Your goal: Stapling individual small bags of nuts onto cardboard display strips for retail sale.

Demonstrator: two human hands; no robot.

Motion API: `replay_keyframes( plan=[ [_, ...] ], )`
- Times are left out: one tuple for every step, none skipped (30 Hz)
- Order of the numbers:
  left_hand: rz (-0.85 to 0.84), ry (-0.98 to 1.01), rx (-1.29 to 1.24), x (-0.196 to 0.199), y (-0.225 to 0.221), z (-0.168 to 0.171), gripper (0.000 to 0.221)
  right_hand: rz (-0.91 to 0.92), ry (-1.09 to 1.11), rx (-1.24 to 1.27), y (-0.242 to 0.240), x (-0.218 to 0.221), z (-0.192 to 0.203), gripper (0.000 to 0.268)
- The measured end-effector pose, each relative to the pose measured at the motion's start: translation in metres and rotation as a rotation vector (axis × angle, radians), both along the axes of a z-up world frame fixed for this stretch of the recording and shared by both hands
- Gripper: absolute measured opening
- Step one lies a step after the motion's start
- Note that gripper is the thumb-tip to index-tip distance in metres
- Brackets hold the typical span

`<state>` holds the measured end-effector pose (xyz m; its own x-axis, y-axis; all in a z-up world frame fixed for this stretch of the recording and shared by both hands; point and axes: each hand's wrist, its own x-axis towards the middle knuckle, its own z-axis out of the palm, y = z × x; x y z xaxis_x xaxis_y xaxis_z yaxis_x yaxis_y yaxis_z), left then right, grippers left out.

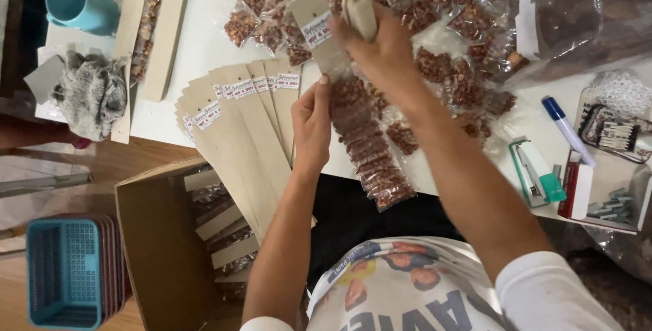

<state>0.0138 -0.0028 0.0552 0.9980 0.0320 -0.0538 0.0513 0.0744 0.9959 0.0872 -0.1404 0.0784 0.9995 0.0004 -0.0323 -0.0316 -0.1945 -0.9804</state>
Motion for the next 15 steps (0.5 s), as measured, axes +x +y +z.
replay_keyframes(
  plan=[
    [-0.004,0.001,0.001,-0.001,0.000,-0.001,0.046,-0.004,0.001,0.001,0.007,0.000,0.002,0.050],
    [-0.004,-0.013,0.033,-0.001,0.000,-0.002,0.046,-0.065,0.065,0.152,0.015,0.001,0.003,0.059],
    [-0.005,-0.027,0.064,-0.002,0.000,-0.003,0.047,-0.128,0.127,0.304,0.022,0.001,0.005,0.071],
    [-0.010,-0.025,0.065,-0.003,0.001,-0.005,0.047,-0.133,0.128,0.305,0.024,0.001,0.007,0.071],
    [-0.021,-0.022,0.107,-0.003,0.003,-0.007,0.050,-0.116,0.116,0.373,0.026,0.001,0.010,0.068],
    [-0.032,-0.018,0.149,-0.004,0.005,-0.008,0.052,-0.099,0.104,0.441,0.029,0.001,0.013,0.067],
    [-0.033,-0.018,0.149,-0.005,0.006,-0.010,0.052,-0.099,0.104,0.441,0.029,0.002,0.007,0.067],
    [-0.057,-0.035,0.219,-0.006,0.007,-0.011,0.040,-0.084,0.071,0.481,0.029,0.002,0.002,0.062],
    [-0.078,-0.053,0.288,-0.007,0.008,-0.013,0.041,-0.066,0.037,0.520,0.029,0.003,-0.003,0.058],
    [-0.077,-0.054,0.288,-0.007,0.009,-0.018,0.041,-0.065,0.036,0.519,0.029,0.006,-0.010,0.058],
    [-0.033,-0.032,0.315,-0.006,0.009,-0.023,0.039,0.010,-0.020,0.545,0.029,0.010,-0.016,0.058],
    [0.012,-0.011,0.342,-0.005,0.010,-0.028,0.040,0.086,-0.075,0.570,0.029,0.014,-0.022,0.058],
    [0.018,-0.014,0.342,-0.006,0.011,-0.023,0.040,0.091,-0.077,0.570,0.021,0.019,-0.039,0.058],
    [0.064,0.036,0.182,-0.008,0.013,-0.019,0.031,0.049,-0.193,-0.148,0.013,0.024,-0.056,0.040],
    [0.111,0.084,0.019,-0.009,0.014,-0.015,0.047,-0.002,-0.296,-0.870,0.004,0.030,-0.073,0.039]
  ],
)
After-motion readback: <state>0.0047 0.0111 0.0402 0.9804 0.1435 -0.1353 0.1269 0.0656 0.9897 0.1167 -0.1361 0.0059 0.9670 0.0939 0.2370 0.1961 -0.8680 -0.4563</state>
